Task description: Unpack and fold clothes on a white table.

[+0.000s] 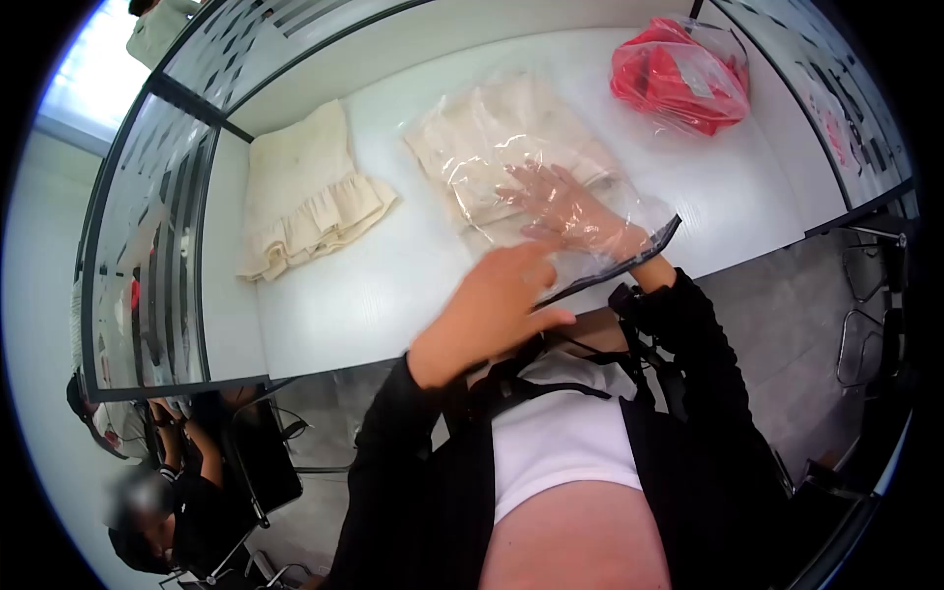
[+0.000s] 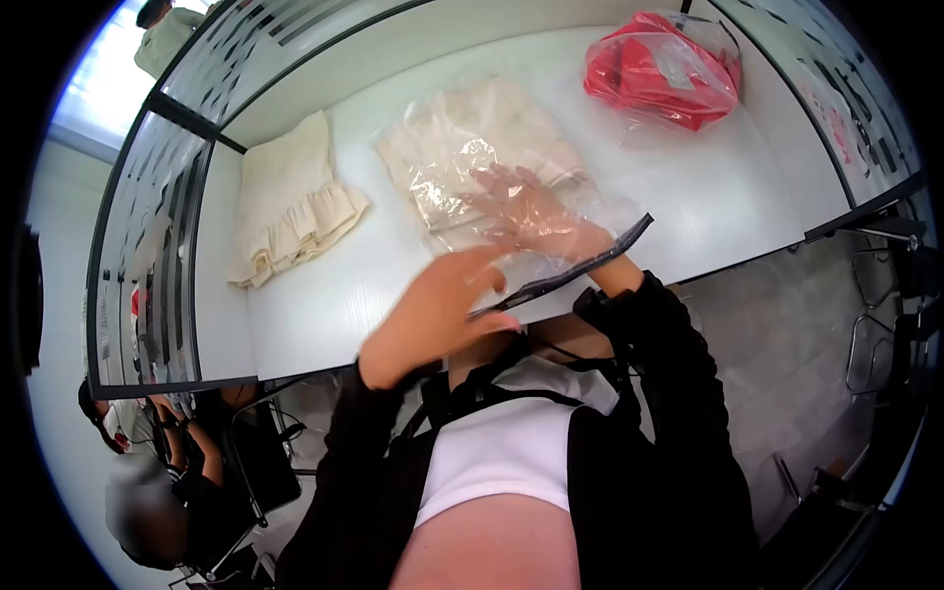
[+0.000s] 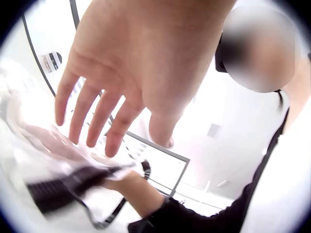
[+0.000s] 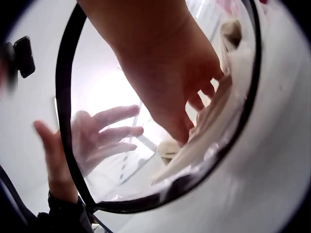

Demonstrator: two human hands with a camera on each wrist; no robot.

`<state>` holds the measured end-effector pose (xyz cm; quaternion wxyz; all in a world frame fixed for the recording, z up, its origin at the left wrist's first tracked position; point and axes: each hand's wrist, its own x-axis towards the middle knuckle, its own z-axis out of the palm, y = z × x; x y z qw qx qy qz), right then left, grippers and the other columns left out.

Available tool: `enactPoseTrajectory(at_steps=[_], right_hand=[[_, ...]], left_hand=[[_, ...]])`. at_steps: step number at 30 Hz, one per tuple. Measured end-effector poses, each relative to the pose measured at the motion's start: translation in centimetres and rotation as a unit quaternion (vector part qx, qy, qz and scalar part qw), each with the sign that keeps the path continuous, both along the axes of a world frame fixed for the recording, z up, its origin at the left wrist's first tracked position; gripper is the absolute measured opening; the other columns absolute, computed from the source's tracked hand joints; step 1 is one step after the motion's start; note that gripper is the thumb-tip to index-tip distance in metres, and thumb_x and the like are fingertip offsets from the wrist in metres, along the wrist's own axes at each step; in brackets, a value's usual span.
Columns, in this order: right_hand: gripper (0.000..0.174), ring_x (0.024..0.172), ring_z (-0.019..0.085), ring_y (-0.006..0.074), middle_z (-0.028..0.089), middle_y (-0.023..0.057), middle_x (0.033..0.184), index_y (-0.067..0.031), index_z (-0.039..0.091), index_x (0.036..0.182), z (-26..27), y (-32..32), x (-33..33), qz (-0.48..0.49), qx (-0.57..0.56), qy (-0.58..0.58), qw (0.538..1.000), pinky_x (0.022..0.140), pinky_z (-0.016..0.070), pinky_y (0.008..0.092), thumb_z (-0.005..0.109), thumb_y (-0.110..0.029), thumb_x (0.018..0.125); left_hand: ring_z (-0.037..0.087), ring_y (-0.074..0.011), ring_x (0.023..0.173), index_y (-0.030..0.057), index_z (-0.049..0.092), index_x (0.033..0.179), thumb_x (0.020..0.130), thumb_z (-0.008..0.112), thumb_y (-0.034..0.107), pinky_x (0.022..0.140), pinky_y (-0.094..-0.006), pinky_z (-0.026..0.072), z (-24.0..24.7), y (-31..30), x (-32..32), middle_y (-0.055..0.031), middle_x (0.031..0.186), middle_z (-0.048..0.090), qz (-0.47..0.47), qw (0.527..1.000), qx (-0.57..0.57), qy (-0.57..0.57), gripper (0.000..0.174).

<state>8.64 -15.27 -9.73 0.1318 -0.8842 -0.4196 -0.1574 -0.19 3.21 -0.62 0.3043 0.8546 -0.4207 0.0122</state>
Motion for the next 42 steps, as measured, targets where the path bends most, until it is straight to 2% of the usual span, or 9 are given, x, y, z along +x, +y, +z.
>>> enactPoseTrajectory(at_steps=[3,7,8,13,17,22,26,32,42], right_hand=[[0.050,0.123,0.037,0.0308,0.038,0.0189,0.133,-0.0094,0.036,0.133,2.8,0.3,-0.5,0.072,0.131,0.199,0.969,0.102,0.0292,0.0440,0.050,-0.027,0.088],[0.045,0.114,0.046,0.0333,0.047,0.0210,0.123,0.0006,0.036,0.128,5.7,4.2,-0.8,0.061,0.154,0.104,0.981,0.098,0.0366,0.0367,0.049,-0.016,0.088],[0.045,0.118,0.043,0.0304,0.044,0.0203,0.126,0.0010,0.038,0.127,6.4,4.9,-0.8,0.039,0.174,0.271,0.946,0.098,0.0364,0.0364,0.049,-0.018,0.088],[0.053,0.127,0.028,0.0361,0.040,0.0150,0.133,-0.0071,0.039,0.129,2.0,6.9,-0.1,0.085,-0.023,0.074,0.993,0.104,0.0258,0.0470,0.054,-0.030,0.084],[0.055,0.127,0.030,0.0342,0.043,0.0167,0.129,-0.0073,0.040,0.129,2.9,6.4,-1.0,0.094,-0.054,0.190,0.976,0.103,0.0274,0.0450,0.059,-0.028,0.081],[0.046,0.124,0.035,0.0310,0.038,0.0127,0.134,-0.0098,0.044,0.128,1.6,0.1,-5.0,0.102,0.020,0.246,0.964,0.102,0.0303,0.0387,0.053,-0.013,0.083],[0.048,0.128,0.031,0.0302,0.034,0.0106,0.139,-0.0111,0.044,0.129,6.8,-4.3,-8.6,0.036,0.111,0.423,0.899,0.104,0.0285,0.0385,0.052,-0.005,0.081],[0.053,0.129,0.028,0.0321,0.027,0.0156,0.141,-0.0073,0.036,0.133,3.1,-4.4,-3.9,-0.065,-0.065,-0.005,0.996,0.102,0.0279,0.0439,0.054,-0.016,0.084],[0.057,0.130,0.026,0.0301,0.029,0.0077,0.141,-0.0142,0.036,0.134,-1.3,-3.5,0.5,-0.199,-0.044,-0.079,0.976,0.101,0.0235,0.0525,0.052,-0.038,0.085]], left_hand=[[0.053,-0.0338,0.100,0.0051,0.052,0.092,0.079,0.061,0.013,0.083,-0.0383,0.0430,0.6,1.4,2.7,-0.0114,0.117,0.053,0.143,0.988,-0.033,-0.054,0.018],[0.054,-0.0338,0.096,0.0034,0.051,0.096,0.082,0.052,0.003,0.079,-0.0376,0.0438,1.4,3.2,4.3,-0.0124,0.113,0.054,0.251,0.955,-0.032,-0.153,0.014],[0.054,-0.0334,0.093,0.0027,0.051,0.096,0.082,0.051,0.002,0.078,-0.0382,0.0442,1.5,3.6,4.1,-0.0129,0.112,0.054,0.266,0.950,-0.032,-0.159,0.015],[0.054,-0.0334,0.093,0.0013,0.050,0.095,0.082,0.048,-0.002,0.076,-0.0381,0.0444,0.9,5.2,3.4,-0.0137,0.109,0.054,0.299,0.945,-0.038,-0.124,0.014],[0.051,-0.0359,0.101,0.0037,0.050,0.110,0.082,0.055,0.011,0.082,-0.0428,0.0428,-2.4,5.1,5.0,-0.0127,0.118,0.052,0.262,0.952,0.014,-0.160,0.029],[0.020,-0.0327,0.133,0.0194,0.034,0.135,0.085,0.051,0.038,0.091,-0.0679,0.0260,-5.8,3.7,6.3,-0.0166,0.142,0.022,0.186,0.957,0.220,-0.044,0.056],[0.021,-0.0364,0.132,0.0171,0.033,0.135,0.086,0.051,0.037,0.094,-0.0622,0.0287,-6.6,2.6,6.0,-0.0157,0.142,0.024,0.206,0.929,0.277,-0.134,0.056],[0.032,-0.0335,0.126,0.0115,0.045,0.123,0.083,0.057,0.032,0.093,-0.0601,0.0298,-5.5,2.7,8.6,-0.0165,0.132,0.036,0.154,0.946,0.209,-0.192,0.047],[0.018,-0.0337,0.133,0.0196,0.032,0.136,0.084,0.040,0.059,0.101,-0.0586,0.0116,-8.1,3.2,14.8,-0.0236,0.141,0.022,0.192,0.955,0.215,-0.064,0.066]])
